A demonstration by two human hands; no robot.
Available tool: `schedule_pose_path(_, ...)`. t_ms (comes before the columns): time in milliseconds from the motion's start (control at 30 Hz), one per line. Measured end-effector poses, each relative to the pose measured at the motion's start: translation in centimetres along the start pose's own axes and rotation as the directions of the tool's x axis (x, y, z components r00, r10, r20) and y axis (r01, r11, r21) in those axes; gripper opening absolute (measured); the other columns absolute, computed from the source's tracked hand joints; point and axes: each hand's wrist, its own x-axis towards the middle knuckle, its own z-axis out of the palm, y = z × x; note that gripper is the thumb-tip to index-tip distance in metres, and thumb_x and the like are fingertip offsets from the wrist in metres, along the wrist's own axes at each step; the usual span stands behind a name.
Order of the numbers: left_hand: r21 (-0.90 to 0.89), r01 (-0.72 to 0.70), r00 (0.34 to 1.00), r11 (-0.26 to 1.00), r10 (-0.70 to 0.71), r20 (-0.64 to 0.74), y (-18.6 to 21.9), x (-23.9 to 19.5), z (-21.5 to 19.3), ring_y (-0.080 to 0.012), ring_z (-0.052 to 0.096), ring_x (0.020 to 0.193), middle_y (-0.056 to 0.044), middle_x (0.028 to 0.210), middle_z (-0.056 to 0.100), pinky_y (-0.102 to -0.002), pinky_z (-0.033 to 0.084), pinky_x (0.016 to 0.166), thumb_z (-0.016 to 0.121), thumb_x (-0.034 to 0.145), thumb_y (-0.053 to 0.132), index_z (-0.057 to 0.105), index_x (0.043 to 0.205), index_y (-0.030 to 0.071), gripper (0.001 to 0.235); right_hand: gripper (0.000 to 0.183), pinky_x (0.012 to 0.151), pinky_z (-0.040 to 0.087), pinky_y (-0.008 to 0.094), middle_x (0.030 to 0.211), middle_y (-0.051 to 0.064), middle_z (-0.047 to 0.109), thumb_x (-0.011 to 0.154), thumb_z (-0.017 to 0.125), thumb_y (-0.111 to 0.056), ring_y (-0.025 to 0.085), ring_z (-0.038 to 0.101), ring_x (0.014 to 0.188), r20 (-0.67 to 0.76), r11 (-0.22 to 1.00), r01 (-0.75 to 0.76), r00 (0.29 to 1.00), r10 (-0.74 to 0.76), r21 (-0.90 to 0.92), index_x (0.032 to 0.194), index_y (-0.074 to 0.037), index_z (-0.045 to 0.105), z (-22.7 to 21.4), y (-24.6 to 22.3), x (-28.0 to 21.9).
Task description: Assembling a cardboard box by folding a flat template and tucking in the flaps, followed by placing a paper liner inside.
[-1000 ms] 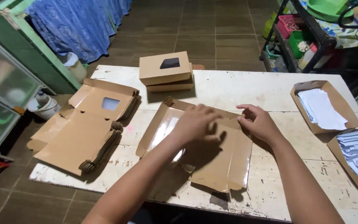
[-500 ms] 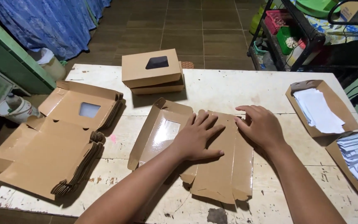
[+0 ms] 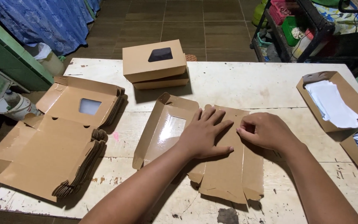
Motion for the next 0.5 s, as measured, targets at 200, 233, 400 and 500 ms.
schedule_pose_path(200, 0.000, -0.006, 1.000, 1.000, 0.006, -0.011, -0.14, -0.06, 0.06, -0.0365, 0.029, 0.152, -0.012, 0.159, 0.041, -0.061, 0.016, 0.123, 0.043, 0.082, 0.072, 0.047, 0.151, 0.029, 0.082, 0.027, 0.072, 0.058, 0.042, 0.072, 0.013, 0.077, 0.082, 0.073, -0.037, 0.032, 0.075, 0.080, 0.062, 1.000, -0.020, 0.998, 0.020, -0.012, 0.075, -0.011, 0.077, -0.37, 0.08, 0.16)
schedule_pose_path(233, 0.001, -0.005, 1.000, 1.000, 0.005, -0.013, -0.07, -0.19, -0.01, -0.0365, 0.029, 0.152, -0.012, 0.159, 0.041, -0.061, 0.016, 0.123, 0.043, 0.082, 0.072, 0.047, 0.151, 0.029, 0.082, 0.027, 0.072, 0.058, 0.042, 0.072, 0.013, 0.077, 0.082, 0.073, -0.037, 0.032, 0.075, 0.080, 0.062, 1.000, -0.018, 0.998, 0.019, -0.013, 0.075, -0.011, 0.077, -0.56, -0.16, 0.05)
schedule_pose_path(400, 0.009, -0.014, 0.998, 1.000, 0.014, -0.057, -0.14, -0.25, 0.43, -0.0364, 0.032, 0.151, -0.012, 0.158, 0.042, -0.061, 0.018, 0.123, 0.044, 0.083, 0.070, 0.049, 0.150, 0.028, 0.080, 0.029, 0.074, 0.059, 0.038, 0.073, 0.007, 0.079, 0.078, 0.075, -0.044, 0.027, 0.076, 0.081, 0.050, 0.996, -0.013, 0.999, 0.017, -0.094, 0.075, -0.016, 0.078, -0.57, -0.26, -0.06)
schedule_pose_path(500, 0.009, -0.014, 0.998, 1.000, 0.014, -0.061, -0.14, -0.23, 0.47, -0.0362, 0.032, 0.151, -0.012, 0.157, 0.043, -0.061, 0.019, 0.123, 0.044, 0.082, 0.071, 0.050, 0.149, 0.027, 0.080, 0.029, 0.074, 0.059, 0.036, 0.073, 0.004, 0.079, 0.076, 0.076, -0.046, 0.025, 0.076, 0.080, 0.046, 0.991, -0.003, 0.999, 0.009, -0.132, 0.074, -0.017, 0.078, -0.77, -0.66, -0.41)
